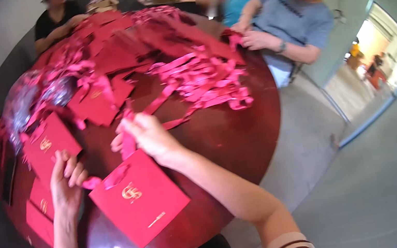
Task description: The person attaches ribbon handles to red gift bags by hand, threading and securing the ribbons through the holes on each bag.
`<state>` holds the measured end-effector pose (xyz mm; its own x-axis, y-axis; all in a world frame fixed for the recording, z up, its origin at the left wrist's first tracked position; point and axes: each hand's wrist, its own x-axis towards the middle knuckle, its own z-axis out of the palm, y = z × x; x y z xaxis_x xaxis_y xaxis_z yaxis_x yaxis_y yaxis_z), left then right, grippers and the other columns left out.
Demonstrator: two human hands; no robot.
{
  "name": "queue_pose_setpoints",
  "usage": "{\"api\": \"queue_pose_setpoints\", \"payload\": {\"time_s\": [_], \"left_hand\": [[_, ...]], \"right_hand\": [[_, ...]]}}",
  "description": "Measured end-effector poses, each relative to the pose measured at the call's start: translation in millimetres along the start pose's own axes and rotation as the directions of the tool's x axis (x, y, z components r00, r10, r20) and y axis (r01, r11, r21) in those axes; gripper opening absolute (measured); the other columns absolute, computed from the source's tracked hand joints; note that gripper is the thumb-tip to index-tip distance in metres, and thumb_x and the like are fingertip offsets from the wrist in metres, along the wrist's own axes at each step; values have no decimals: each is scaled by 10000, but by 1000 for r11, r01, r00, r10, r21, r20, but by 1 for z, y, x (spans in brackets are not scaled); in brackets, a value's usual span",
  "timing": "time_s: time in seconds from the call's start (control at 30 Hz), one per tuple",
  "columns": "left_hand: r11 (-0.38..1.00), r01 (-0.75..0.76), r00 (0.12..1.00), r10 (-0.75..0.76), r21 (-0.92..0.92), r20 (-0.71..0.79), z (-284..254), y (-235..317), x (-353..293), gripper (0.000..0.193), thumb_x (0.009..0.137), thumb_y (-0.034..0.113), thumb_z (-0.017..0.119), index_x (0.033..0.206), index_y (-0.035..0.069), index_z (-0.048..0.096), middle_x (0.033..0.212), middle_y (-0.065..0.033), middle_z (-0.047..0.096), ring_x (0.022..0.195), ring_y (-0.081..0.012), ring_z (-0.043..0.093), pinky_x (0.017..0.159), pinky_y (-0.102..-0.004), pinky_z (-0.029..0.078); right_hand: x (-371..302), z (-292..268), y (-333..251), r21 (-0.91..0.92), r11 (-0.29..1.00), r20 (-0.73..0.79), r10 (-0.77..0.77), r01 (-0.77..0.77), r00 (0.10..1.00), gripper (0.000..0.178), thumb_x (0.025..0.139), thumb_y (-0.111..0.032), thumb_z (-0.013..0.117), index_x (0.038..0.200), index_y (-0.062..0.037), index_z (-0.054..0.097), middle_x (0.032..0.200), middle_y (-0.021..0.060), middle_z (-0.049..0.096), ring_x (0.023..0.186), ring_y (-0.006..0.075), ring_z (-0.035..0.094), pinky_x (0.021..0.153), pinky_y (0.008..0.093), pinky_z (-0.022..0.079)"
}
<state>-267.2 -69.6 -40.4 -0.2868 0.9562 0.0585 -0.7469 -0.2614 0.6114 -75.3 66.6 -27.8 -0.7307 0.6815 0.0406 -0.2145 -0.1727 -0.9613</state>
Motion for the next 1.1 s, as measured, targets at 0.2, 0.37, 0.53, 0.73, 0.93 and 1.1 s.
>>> {"api": "queue_pose_setpoints", "payload": {"time_s": [0.2, 0.37, 0.53, 0.73, 0.93, 1.1], "left_hand": [[999, 1, 999, 1, 42, -53, 4, 6, -6, 241, 975, 296, 393, 870, 87, 451, 596, 35, 310, 445, -57, 251, 433, -211, 273], [997, -20, 999, 23, 81, -47, 3, 7, -8, 246, 966, 323, 406, 863, 104, 452, 583, 46, 308, 429, -54, 249, 433, -216, 276], [983, -11, 1000, 14, 186, -15, 2, 4, -3, 158, 940, 237, 487, 874, 94, 477, 578, 57, 269, 440, -53, 254, 441, -224, 270], [988, -20, 999, 27, 154, -40, 2, 5, -8, 214, 954, 240, 454, 933, 36, 515, 574, 46, 271, 448, -64, 259, 457, -238, 302], [908, -29, 995, 65, 417, -71, -12, -1, -5, 329, 969, 271, 407, 1128, 3, 511, 786, -46, 546, 772, -143, 549, 767, -279, 453], [830, 75, 987, 18, 553, -161, -9, -4, -3, 366, 967, 295, 410, 1162, -3, 496, 920, -75, 589, 834, -152, 564, 783, -286, 462]], "right_hand": [[1, 6, -3, -81, 997, -31, -15, 12, 999, 288, 956, -269, 442, 996, 7, 511, 901, 168, 641, 858, 248, 649, 783, 361, 525], [3, 6, -4, -30, 998, -34, -59, 58, 998, 265, 953, -240, 448, 1021, 8, 512, 920, 171, 638, 863, 252, 650, 795, 375, 528], [1, -2, -3, -51, 987, -15, -155, 154, 988, 258, 956, -240, 440, 981, 6, 516, 885, 168, 645, 842, 260, 654, 801, 374, 530], [1, 4, -6, -129, 982, -16, -140, 137, 990, 221, 951, -224, 455, 948, -15, 527, 834, 144, 652, 808, 231, 653, 783, 331, 520], [0, -7, -2, -789, 610, -71, 29, -74, 997, 269, 900, -263, 550, 972, -4, 549, 833, 55, 596, 720, 105, 582, 618, 259, 484], [-4, -10, 5, -853, 516, -25, 103, -75, 994, 340, 823, -265, 648, 1004, 8, 558, 749, 36, 582, 665, 90, 538, 578, 245, 461]]}}
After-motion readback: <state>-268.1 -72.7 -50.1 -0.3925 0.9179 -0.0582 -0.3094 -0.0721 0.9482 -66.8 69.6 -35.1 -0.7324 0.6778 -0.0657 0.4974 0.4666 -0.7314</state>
